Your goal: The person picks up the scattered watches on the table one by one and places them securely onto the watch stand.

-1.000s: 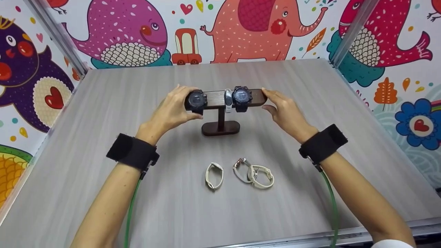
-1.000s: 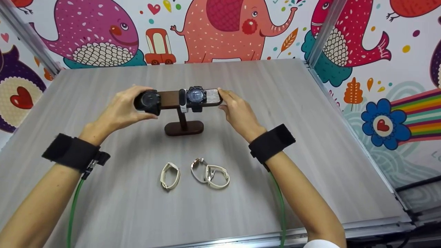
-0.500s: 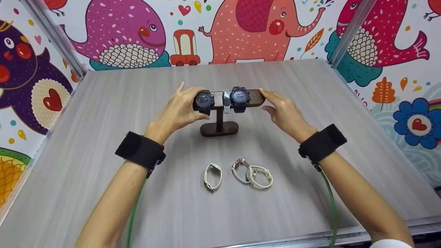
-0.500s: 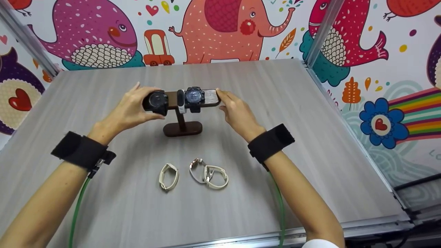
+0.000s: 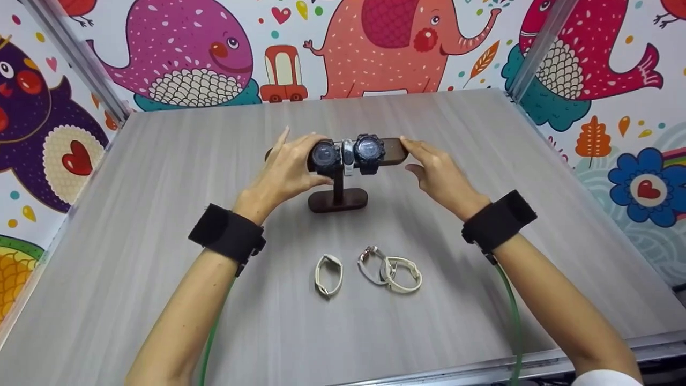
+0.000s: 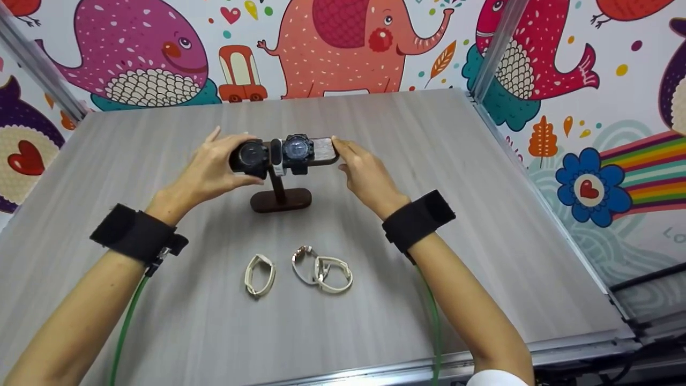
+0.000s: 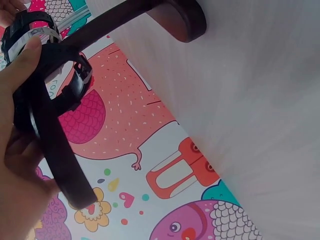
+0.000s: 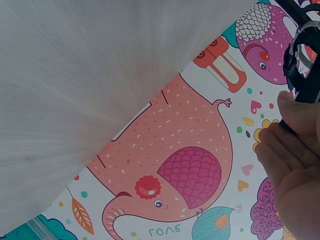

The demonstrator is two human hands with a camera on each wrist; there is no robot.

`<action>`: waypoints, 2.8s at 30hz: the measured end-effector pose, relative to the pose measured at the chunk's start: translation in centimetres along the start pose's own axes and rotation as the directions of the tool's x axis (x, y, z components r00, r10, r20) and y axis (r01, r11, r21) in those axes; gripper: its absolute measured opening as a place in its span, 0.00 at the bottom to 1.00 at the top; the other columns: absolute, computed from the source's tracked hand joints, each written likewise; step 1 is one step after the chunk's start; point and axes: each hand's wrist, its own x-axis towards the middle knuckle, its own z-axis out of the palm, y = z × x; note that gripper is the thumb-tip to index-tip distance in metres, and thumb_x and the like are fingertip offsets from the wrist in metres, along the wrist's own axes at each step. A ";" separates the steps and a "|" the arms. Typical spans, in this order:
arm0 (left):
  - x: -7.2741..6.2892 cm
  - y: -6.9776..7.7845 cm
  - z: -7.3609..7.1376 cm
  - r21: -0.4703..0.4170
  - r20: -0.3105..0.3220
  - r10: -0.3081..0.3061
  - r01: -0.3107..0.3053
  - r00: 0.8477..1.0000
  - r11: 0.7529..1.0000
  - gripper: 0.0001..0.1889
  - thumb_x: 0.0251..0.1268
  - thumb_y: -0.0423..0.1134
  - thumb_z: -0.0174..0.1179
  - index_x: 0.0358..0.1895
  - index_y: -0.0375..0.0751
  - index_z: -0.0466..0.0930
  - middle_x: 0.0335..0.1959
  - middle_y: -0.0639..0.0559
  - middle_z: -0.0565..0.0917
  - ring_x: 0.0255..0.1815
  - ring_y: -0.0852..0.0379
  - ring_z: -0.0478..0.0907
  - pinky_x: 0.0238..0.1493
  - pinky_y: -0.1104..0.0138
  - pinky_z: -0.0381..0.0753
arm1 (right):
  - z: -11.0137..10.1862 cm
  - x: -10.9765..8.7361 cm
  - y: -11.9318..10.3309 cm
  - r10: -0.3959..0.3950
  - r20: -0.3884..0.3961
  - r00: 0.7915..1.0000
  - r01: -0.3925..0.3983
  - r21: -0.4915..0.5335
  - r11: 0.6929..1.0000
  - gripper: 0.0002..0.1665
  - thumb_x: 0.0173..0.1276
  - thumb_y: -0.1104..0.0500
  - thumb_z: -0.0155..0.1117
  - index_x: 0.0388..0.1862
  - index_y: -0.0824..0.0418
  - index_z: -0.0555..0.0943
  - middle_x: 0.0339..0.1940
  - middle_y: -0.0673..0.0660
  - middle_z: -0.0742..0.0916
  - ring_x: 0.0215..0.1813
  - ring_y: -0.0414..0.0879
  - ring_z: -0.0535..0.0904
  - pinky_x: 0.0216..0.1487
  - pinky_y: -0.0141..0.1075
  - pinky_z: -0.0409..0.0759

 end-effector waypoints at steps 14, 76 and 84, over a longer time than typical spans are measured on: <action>-0.3 0.1 0.0 0.042 -0.014 0.005 -0.004 1.000 0.999 0.40 0.46 0.48 0.80 0.64 0.38 0.76 0.64 0.44 0.81 0.75 0.43 0.68 0.79 0.32 0.35 | 0.1 0.1 -0.2 -0.001 0.004 1.000 0.000 0.019 1.000 0.32 0.66 0.74 0.65 0.69 0.71 0.72 0.59 0.70 0.84 0.62 0.62 0.82 0.62 0.50 0.82; -9.9 10.7 8.4 -0.276 0.327 0.157 -0.065 0.932 0.959 0.15 0.65 0.30 0.64 0.54 0.32 0.84 0.53 0.42 0.82 0.53 0.50 0.84 0.56 0.73 0.84 | 1.0 -10.3 -9.1 -0.038 0.422 0.906 0.091 -0.105 0.990 0.33 0.50 0.48 0.82 0.51 0.63 0.83 0.43 0.55 0.84 0.42 0.49 0.83 0.33 0.42 0.88; -10.0 11.0 8.9 -0.259 0.328 0.176 -0.091 0.928 0.962 0.18 0.66 0.31 0.64 0.59 0.34 0.82 0.56 0.45 0.81 0.58 0.53 0.82 0.60 0.75 0.81 | 1.3 -10.1 -9.5 -0.009 0.407 0.913 0.063 -0.119 0.991 0.25 0.51 0.50 0.83 0.43 0.62 0.85 0.36 0.54 0.83 0.37 0.48 0.82 0.33 0.41 0.87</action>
